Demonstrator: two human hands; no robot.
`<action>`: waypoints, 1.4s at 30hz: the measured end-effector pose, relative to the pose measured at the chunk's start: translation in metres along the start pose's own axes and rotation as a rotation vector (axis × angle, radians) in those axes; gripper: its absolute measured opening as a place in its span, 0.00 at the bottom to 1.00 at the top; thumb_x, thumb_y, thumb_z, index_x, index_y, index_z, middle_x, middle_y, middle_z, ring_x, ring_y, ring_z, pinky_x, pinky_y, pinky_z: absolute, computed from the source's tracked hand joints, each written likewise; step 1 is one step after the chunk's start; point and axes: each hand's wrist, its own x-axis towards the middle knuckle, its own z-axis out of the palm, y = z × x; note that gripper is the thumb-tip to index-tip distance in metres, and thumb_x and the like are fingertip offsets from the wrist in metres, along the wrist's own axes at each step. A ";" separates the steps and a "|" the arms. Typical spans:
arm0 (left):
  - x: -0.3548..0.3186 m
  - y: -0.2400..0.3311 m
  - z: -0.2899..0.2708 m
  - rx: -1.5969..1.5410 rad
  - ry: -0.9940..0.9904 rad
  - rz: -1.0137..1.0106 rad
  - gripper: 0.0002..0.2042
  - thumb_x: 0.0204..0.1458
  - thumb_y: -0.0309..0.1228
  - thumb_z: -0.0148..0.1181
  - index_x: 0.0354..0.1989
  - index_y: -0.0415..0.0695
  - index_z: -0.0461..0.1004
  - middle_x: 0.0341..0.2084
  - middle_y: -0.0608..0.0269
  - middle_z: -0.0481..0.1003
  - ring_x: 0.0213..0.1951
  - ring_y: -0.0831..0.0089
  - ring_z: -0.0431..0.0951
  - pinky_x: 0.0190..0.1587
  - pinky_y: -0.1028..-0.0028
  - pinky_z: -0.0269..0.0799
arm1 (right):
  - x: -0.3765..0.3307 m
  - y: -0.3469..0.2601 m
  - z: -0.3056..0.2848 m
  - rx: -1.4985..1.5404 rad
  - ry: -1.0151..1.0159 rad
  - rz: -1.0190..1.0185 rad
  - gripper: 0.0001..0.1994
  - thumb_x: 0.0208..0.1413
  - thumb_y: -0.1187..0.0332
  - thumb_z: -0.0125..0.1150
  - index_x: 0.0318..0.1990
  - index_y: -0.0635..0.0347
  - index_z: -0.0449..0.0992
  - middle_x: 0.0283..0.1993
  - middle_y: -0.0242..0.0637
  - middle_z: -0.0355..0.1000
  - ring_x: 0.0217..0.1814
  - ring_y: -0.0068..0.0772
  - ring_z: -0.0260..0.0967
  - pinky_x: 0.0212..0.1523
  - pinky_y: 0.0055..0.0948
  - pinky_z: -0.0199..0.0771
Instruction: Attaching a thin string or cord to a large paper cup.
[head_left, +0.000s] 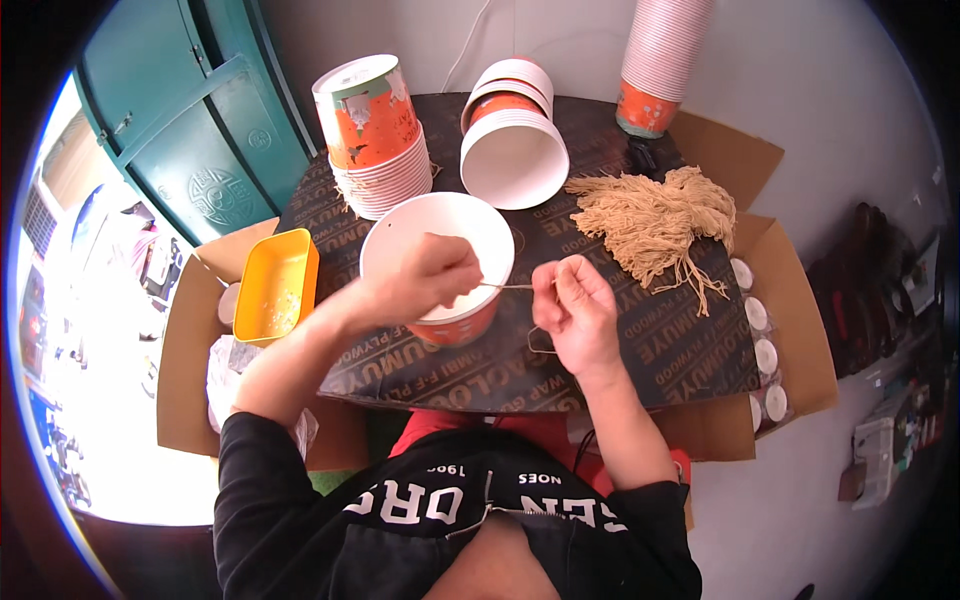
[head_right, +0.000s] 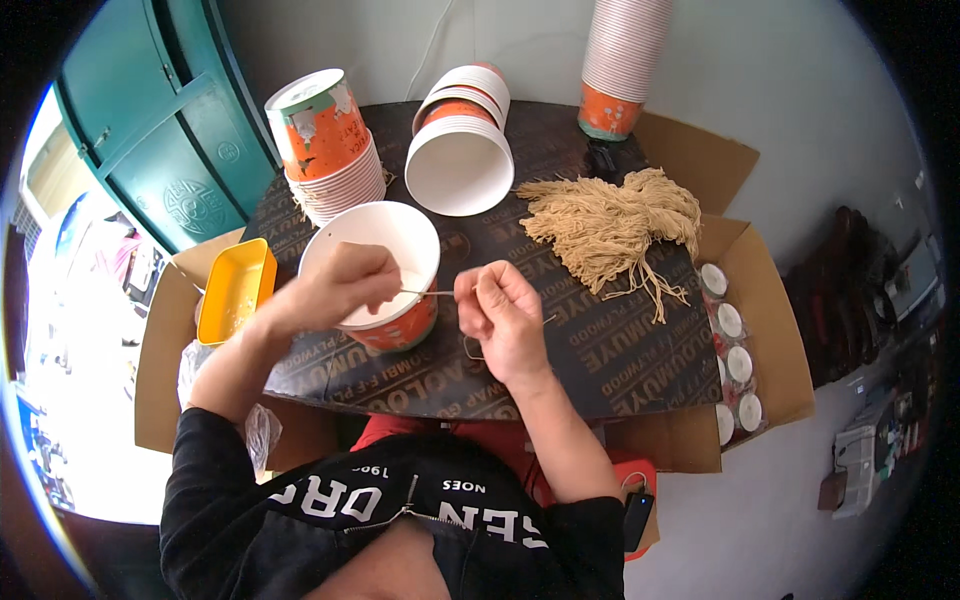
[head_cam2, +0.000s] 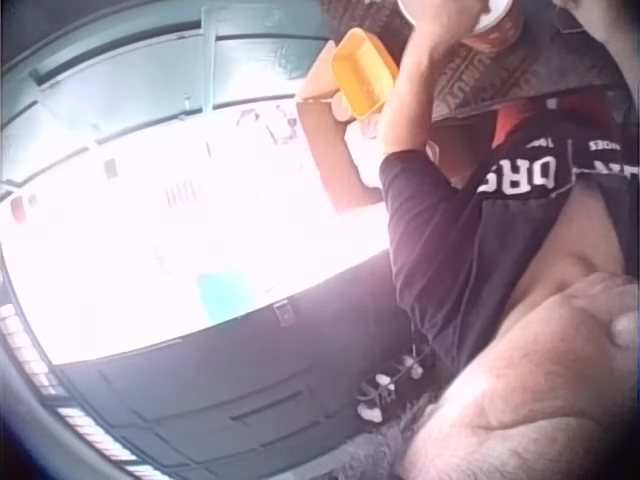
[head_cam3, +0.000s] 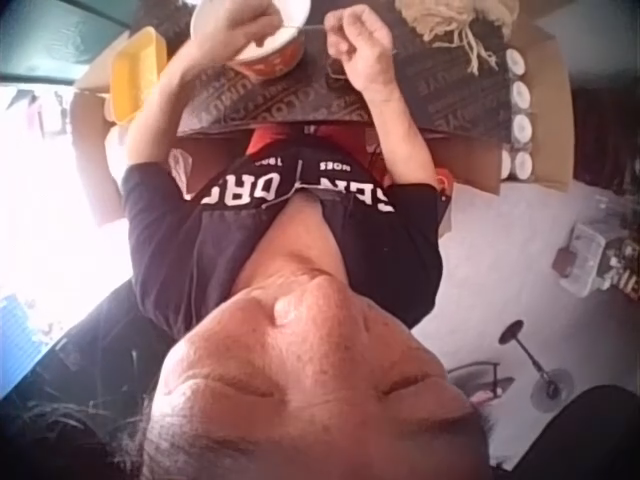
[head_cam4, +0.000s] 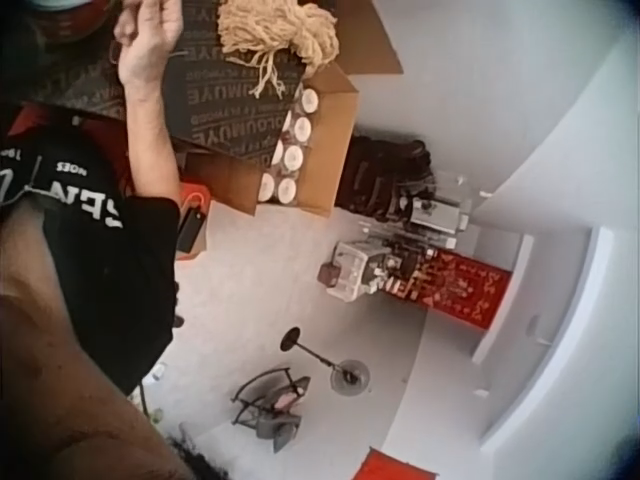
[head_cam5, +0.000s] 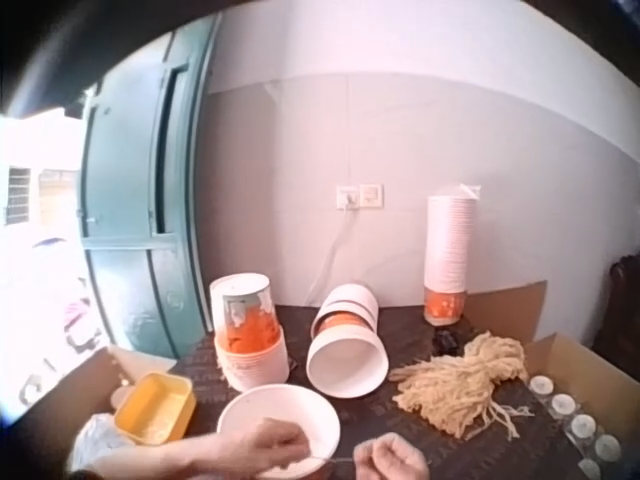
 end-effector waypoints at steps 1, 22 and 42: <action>0.000 -0.002 -0.014 -0.073 -0.104 0.022 0.06 0.56 0.25 0.55 0.32 0.35 0.76 0.23 0.59 0.75 0.27 0.73 0.76 0.33 0.71 0.73 | 0.004 -0.004 -0.008 -0.010 -0.018 -0.005 0.12 0.69 0.62 0.50 0.38 0.61 0.71 0.36 0.32 0.71 0.24 0.14 0.58 0.22 0.16 0.56; -0.022 -0.011 0.028 0.776 0.290 0.346 0.06 0.46 0.25 0.66 0.33 0.44 0.76 0.25 0.62 0.74 0.39 0.64 0.77 0.68 0.45 0.51 | -0.005 -0.039 0.016 0.273 -0.024 0.017 0.10 0.66 0.66 0.49 0.46 0.62 0.72 0.34 0.32 0.66 0.23 0.18 0.54 0.22 0.19 0.55; -0.014 -0.006 0.080 0.447 0.544 0.507 0.20 0.39 0.16 0.53 0.46 0.36 0.71 0.31 0.54 0.75 0.39 0.56 0.77 0.62 0.48 0.58 | 0.031 -0.004 0.020 0.582 -0.040 0.020 0.14 0.66 0.61 0.46 0.43 0.62 0.74 0.33 0.33 0.67 0.25 0.23 0.55 0.25 0.24 0.55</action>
